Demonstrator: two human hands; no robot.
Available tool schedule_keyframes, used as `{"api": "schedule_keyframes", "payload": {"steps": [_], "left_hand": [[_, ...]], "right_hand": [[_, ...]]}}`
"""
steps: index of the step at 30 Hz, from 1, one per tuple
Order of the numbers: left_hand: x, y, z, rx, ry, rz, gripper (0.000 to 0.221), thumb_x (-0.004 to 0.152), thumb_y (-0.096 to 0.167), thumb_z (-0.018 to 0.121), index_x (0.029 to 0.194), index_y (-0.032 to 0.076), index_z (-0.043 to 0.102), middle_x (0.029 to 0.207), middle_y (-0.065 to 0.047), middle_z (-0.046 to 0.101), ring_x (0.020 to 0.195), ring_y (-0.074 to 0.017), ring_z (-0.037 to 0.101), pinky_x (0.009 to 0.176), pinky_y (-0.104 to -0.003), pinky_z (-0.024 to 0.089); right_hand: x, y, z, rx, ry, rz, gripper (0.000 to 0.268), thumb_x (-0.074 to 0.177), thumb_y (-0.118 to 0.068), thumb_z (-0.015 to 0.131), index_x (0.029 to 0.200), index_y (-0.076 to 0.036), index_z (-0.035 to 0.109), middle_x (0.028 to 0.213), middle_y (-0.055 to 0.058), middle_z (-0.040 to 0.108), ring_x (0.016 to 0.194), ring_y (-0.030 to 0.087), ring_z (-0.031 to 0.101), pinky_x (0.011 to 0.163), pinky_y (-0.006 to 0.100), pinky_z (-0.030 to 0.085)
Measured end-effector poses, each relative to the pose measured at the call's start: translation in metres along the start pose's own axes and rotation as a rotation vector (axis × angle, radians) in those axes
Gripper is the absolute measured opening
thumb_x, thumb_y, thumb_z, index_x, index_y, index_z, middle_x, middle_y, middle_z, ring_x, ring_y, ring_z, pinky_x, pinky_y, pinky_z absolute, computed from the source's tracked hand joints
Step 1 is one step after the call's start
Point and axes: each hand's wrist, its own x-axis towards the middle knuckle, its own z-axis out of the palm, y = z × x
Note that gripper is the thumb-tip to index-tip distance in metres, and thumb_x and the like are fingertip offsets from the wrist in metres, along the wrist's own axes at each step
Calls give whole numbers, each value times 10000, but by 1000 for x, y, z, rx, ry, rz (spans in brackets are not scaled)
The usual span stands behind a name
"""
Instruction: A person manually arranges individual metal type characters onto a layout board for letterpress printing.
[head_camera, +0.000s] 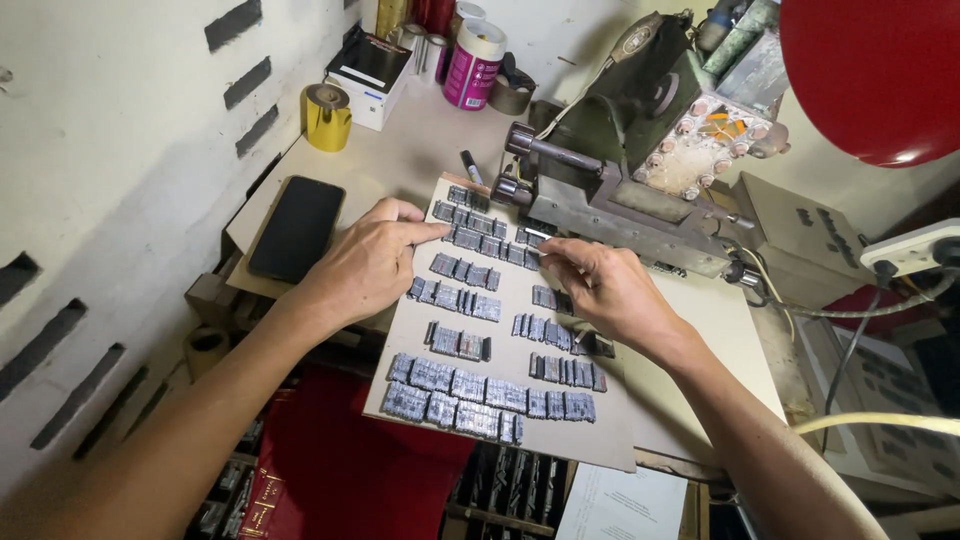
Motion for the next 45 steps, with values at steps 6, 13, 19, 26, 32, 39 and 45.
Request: {"api": "schedule_keyframes", "payload": {"steps": [6,13,19,26,32,39,45], "left_hand": [[-1,3,-2,-19,-7,-28,523,938,-43,410,1324,125,720,1299,-248,590,1235,-444,628,1020,-517,522],[0,2,-6,-27,-28,-32,508,948,-20,409,1349,108,692,1319,-239,587,1257,-429,616,1036,-517,504],[0,1,-7,-1,-31,-23,492,958,-14,405,1335,109,697,1314,-219,603,1236,-406,637,1014,-495,523],[0,0,-4,47,-26,19,448,959,-22,415,1287,73,705,1310,-234,606,1213,-420,649,982,-490,551],[-9,-8,-5,111,54,105,405,957,-42,421,1151,69,759,1247,-233,633,1161,-415,681,949,-470,577],[-19,-10,-6,113,54,135,413,927,-34,437,1098,103,788,1269,-213,633,1147,-419,688,949,-467,583],[-21,-10,0,109,67,136,447,918,-43,426,1082,117,809,1265,-211,641,1143,-436,679,954,-458,584]], "right_hand": [[-2,0,-1,-2,-2,-19,280,967,-76,616,1229,-65,713,1087,146,779,978,333,746,787,441,614],[-2,-1,-1,3,-4,-16,263,970,-68,609,1205,-67,727,1082,144,781,971,325,749,785,428,616],[-1,-2,-1,5,-6,-22,243,973,-76,611,1185,-71,729,1085,142,779,965,327,747,775,429,617],[-1,-2,0,13,-2,-19,228,979,-76,603,1165,-67,733,1088,150,776,958,332,746,771,434,613],[-6,-6,-3,2,31,-43,217,980,-78,605,1147,-55,742,1081,162,778,934,341,747,782,451,609],[-10,-25,4,22,49,-203,205,964,-65,634,1107,-75,781,963,140,798,837,269,752,758,391,604],[-4,-36,12,11,5,-280,209,934,-8,635,1090,-43,769,901,160,796,774,283,752,725,387,594]]}}
